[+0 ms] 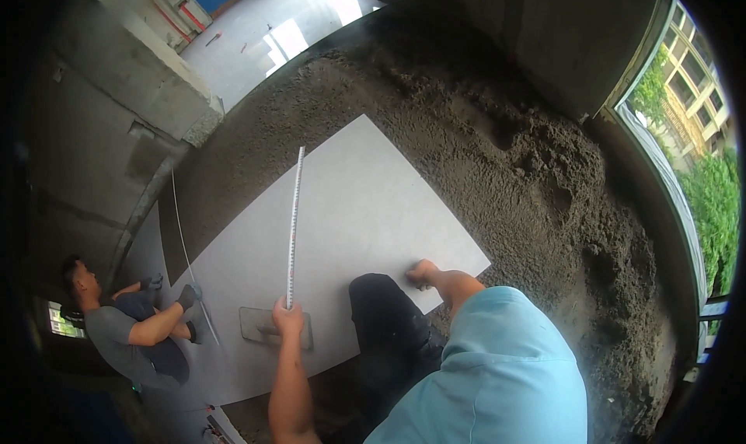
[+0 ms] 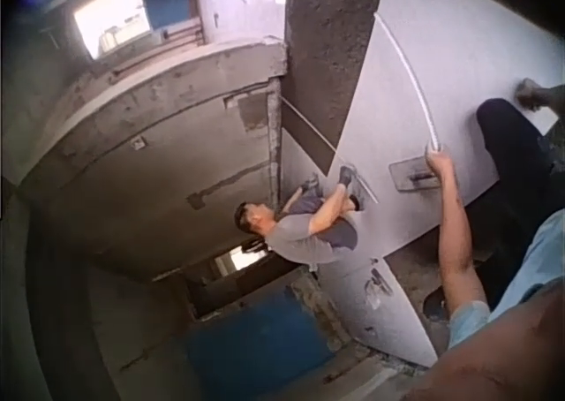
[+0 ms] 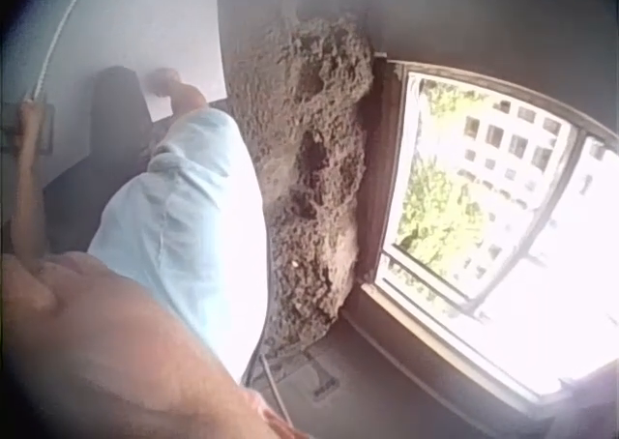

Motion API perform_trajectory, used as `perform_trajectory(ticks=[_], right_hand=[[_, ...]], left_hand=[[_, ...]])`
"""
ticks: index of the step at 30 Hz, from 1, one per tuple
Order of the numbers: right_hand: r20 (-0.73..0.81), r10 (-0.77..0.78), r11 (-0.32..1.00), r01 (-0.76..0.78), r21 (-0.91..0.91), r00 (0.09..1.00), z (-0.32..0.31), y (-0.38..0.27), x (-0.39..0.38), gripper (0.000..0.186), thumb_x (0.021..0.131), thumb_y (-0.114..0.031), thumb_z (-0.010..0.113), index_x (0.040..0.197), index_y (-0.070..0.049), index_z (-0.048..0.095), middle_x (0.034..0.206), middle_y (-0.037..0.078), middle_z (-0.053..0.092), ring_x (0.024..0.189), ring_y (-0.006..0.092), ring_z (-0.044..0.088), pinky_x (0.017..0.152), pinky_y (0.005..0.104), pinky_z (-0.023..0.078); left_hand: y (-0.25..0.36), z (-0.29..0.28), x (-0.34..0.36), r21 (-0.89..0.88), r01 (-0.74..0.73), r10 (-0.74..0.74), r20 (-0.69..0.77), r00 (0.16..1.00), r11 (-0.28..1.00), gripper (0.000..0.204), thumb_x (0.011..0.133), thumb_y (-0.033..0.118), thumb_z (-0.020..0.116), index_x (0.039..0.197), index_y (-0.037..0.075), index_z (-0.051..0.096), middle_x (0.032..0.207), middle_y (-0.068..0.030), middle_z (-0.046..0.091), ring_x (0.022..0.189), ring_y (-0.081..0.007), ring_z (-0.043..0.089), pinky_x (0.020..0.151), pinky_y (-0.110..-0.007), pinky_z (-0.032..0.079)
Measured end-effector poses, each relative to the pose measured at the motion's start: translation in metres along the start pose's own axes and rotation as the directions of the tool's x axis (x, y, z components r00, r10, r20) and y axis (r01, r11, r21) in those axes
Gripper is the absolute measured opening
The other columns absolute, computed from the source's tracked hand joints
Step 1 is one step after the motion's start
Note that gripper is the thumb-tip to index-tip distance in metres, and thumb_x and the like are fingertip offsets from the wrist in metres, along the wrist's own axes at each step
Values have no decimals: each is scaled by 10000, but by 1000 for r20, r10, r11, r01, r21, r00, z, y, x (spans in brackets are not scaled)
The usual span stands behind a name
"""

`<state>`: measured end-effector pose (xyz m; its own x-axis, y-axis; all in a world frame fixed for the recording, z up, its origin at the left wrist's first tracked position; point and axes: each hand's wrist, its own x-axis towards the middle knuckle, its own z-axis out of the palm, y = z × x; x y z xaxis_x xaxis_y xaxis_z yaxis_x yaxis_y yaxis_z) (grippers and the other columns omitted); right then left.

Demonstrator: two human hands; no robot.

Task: Measuring and preparing a floor area with a sand-cement mix for laying tiles.

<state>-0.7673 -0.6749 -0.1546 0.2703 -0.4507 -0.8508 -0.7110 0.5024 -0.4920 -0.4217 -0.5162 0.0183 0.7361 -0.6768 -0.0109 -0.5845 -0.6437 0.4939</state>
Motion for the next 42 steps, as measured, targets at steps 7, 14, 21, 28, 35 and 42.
perform_trajectory(ticks=[7, 14, 21, 28, 35, 42], right_hand=[[17, -5, 1000, 5, 15, 1000, 3, 2, 5, 386, 852, -370, 627, 689, -24, 678, 650, 101, 679, 544, 216, 662, 499, 349, 521], [12, -8, 1000, 8, 9, 1000, 5, 13, 9, 398, 869, -371, 625, 705, -13, 684, 651, 114, 676, 538, 226, 666, 498, 359, 538], [11, -13, 999, 14, -45, 1000, 3, -8, -2, 386, 870, -361, 609, 741, -4, 677, 648, 127, 663, 507, 227, 646, 461, 348, 519], [61, -6, 997, 2, 78, 998, 26, -16, 5, 358, 842, -349, 689, 719, -15, 651, 605, 113, 622, 449, 213, 581, 390, 334, 428], [-65, -69, 994, 75, 85, 995, 8, 19, 16, 353, 808, -401, 745, 774, -65, 643, 630, 24, 583, 456, 131, 494, 401, 308, 382], [125, -86, 987, 66, 150, 988, 5, 34, 53, 358, 856, -322, 702, 1033, -13, 666, 934, 67, 674, 799, 183, 633, 705, 336, 505]], left_hand=[[27, 2, 5, -70, 7, -2, 71, 997, 998, 487, 763, 191, 673, 1206, 3, 595, 1150, -225, 629, 1075, -384, 598, 936, -437, 468], [-25, -40, -84, 11, -193, 171, 412, 895, 981, 270, 837, 276, 638, 977, 52, 697, 1034, -159, 680, 1044, -366, 614, 1073, -506, 349], [-120, -235, -211, 505, -163, -113, 472, 874, 848, 300, 817, 328, 670, 752, 37, 702, 819, -133, 675, 912, -333, 634, 1058, -599, 321], [-117, -366, -347, 319, 58, -170, 336, 927, 946, 759, 713, 447, 759, 1331, 75, 523, 1414, -284, 427, 1341, -459, 369, 1071, -643, 262], [-113, -361, -322, 600, -357, -200, 666, 718, 716, 997, 693, 526, 781, 1510, 229, 293, 1597, -124, 177, 1488, -305, 126, 1189, -561, 107], [-147, -375, -316, 272, -564, 238, 705, 668, 780, 1057, 575, 569, 832, 1445, 163, 388, 1456, -191, 387, 1383, -399, 315, 1139, -586, 232]])
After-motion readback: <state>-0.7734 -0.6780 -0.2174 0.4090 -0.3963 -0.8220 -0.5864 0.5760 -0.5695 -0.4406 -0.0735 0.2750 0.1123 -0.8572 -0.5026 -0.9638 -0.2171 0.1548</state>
